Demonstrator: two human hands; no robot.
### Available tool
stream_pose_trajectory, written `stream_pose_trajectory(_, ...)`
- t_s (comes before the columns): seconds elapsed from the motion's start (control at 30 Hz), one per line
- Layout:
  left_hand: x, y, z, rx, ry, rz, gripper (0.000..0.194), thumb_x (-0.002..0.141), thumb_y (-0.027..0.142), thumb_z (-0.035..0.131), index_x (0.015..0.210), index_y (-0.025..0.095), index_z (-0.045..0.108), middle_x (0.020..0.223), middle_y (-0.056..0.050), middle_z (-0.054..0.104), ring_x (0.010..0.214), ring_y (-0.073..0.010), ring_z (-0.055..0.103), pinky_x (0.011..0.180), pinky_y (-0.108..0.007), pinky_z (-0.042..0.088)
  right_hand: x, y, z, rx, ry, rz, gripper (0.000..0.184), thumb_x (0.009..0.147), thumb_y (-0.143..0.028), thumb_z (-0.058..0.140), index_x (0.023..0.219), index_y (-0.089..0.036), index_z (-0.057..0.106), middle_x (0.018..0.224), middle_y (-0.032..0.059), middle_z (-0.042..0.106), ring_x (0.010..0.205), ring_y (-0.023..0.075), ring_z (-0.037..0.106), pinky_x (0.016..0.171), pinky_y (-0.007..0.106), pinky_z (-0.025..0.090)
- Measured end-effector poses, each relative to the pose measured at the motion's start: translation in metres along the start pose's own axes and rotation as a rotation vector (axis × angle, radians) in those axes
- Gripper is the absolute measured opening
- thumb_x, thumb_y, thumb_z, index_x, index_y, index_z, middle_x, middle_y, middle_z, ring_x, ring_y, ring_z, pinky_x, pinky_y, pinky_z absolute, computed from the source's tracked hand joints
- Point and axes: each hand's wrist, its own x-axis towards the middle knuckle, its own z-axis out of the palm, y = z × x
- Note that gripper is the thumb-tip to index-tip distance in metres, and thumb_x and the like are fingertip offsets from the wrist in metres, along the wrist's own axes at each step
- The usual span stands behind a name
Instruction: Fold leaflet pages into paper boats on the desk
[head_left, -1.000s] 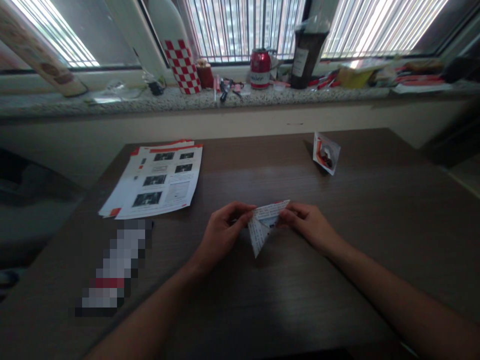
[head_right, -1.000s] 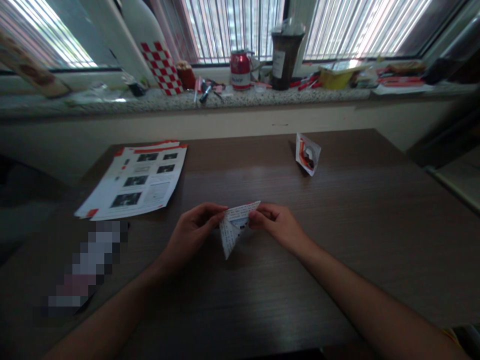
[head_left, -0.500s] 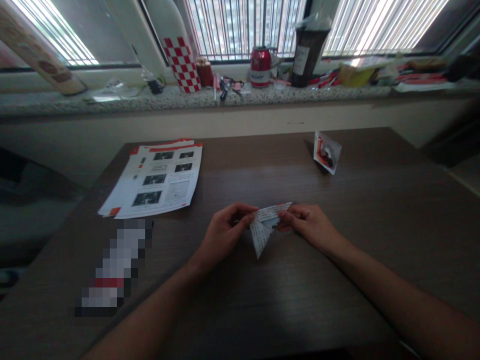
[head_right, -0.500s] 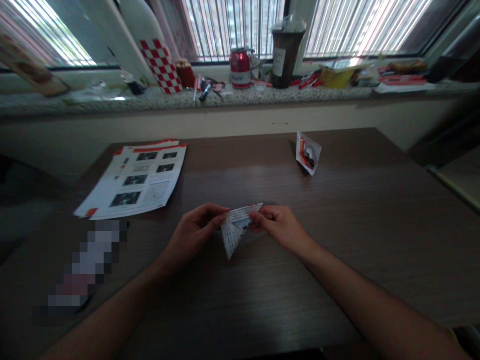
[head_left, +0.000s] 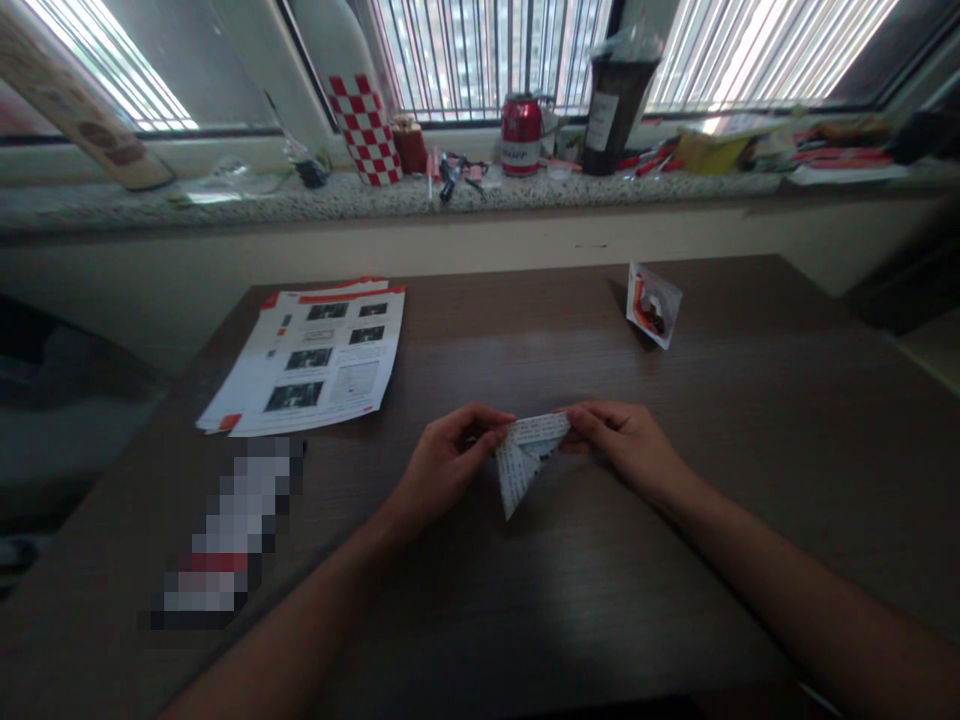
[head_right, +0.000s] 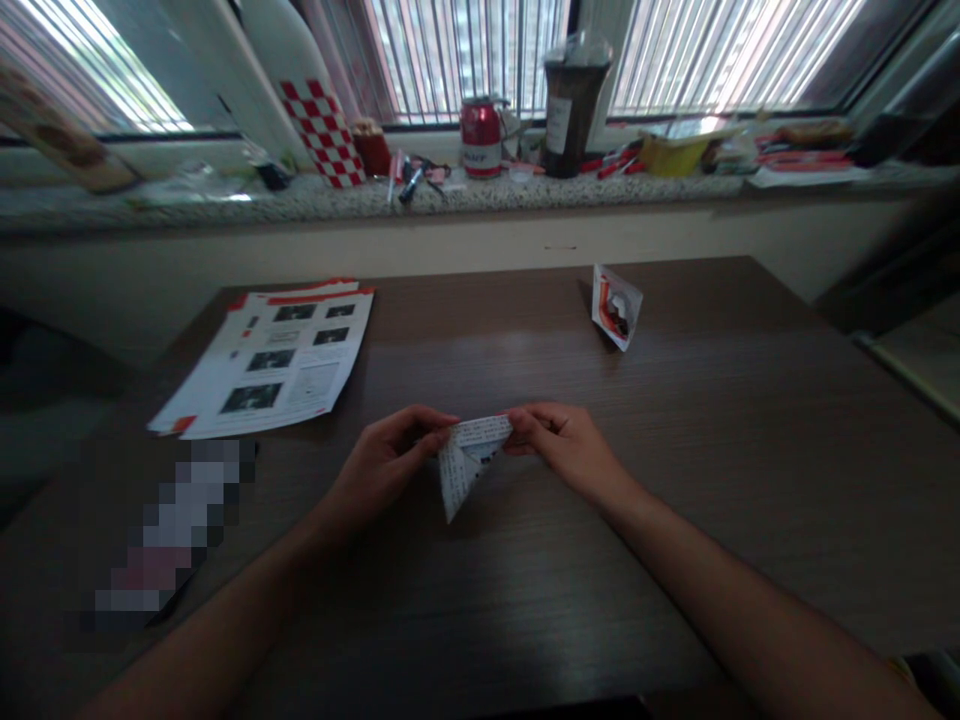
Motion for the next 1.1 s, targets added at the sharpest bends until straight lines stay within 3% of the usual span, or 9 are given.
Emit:
stream_pose_trajectory(0.23,-0.0003,0.001,0.0038,0.0,-0.031,0.005,0.017,0.097,0.027,0.067,0.111,0.019,0.074,0.101,-0.005,0.078,0.09,-0.0198,0.072,0.08,-0.031,0.056,0.0004,-0.0013,0.0009,-0.078,0.09,-0.023,0.038,0.089,-0.058,0.073,0.088,-0.021,0.082,0.085,0.0061,0.08,0.071,0.0187,0.075,0.071,0.033,0.064)
stream_pose_trajectory(0.37,-0.0008,0.0021,0.0069,0.002,-0.016,0.016,0.017,0.099,0.028,0.066,0.111,0.02,0.074,0.103,-0.006,0.078,0.091,-0.0201,0.072,0.081,-0.032,0.057,0.0008,-0.0013,0.0025,-0.064,0.128,-0.009,0.038,0.088,-0.059,0.074,0.09,-0.021,0.082,0.088,0.0071,0.081,0.074,0.02,0.076,0.074,0.035,0.065)
stream_pose_trajectory(0.5,-0.0008,0.0005,0.0071,-0.001,0.041,0.018,0.016,0.099,0.028,0.066,0.11,0.02,0.074,0.103,-0.005,0.078,0.092,-0.0197,0.072,0.082,-0.031,0.056,-0.0002,0.0022,0.0043,0.026,0.058,0.021,0.044,0.089,-0.062,0.072,0.097,-0.02,0.082,0.097,0.0089,0.081,0.083,0.0212,0.077,0.082,0.038,0.065)
stream_pose_trajectory(0.63,-0.001,0.001,0.0065,0.001,0.07,-0.004,0.017,0.098,0.03,0.067,0.111,0.02,0.074,0.101,-0.005,0.077,0.09,-0.0193,0.072,0.079,-0.03,0.056,-0.0023,0.0068,0.0055,-0.032,-0.067,0.019,0.04,0.091,-0.059,0.072,0.098,-0.02,0.081,0.096,0.0079,0.08,0.087,0.0208,0.077,0.082,0.035,0.063)
stream_pose_trajectory(1.1,-0.0012,0.0052,0.0054,-0.009,-0.033,-0.032,0.017,0.097,0.031,0.068,0.109,0.019,0.073,0.096,-0.004,0.076,0.085,-0.0185,0.071,0.077,-0.029,0.056,-0.0018,-0.0007,0.0061,-0.241,-0.036,-0.055,0.03,0.093,-0.049,0.071,0.078,-0.023,0.078,0.076,0.0034,0.077,0.07,0.0197,0.072,0.067,0.031,0.059)
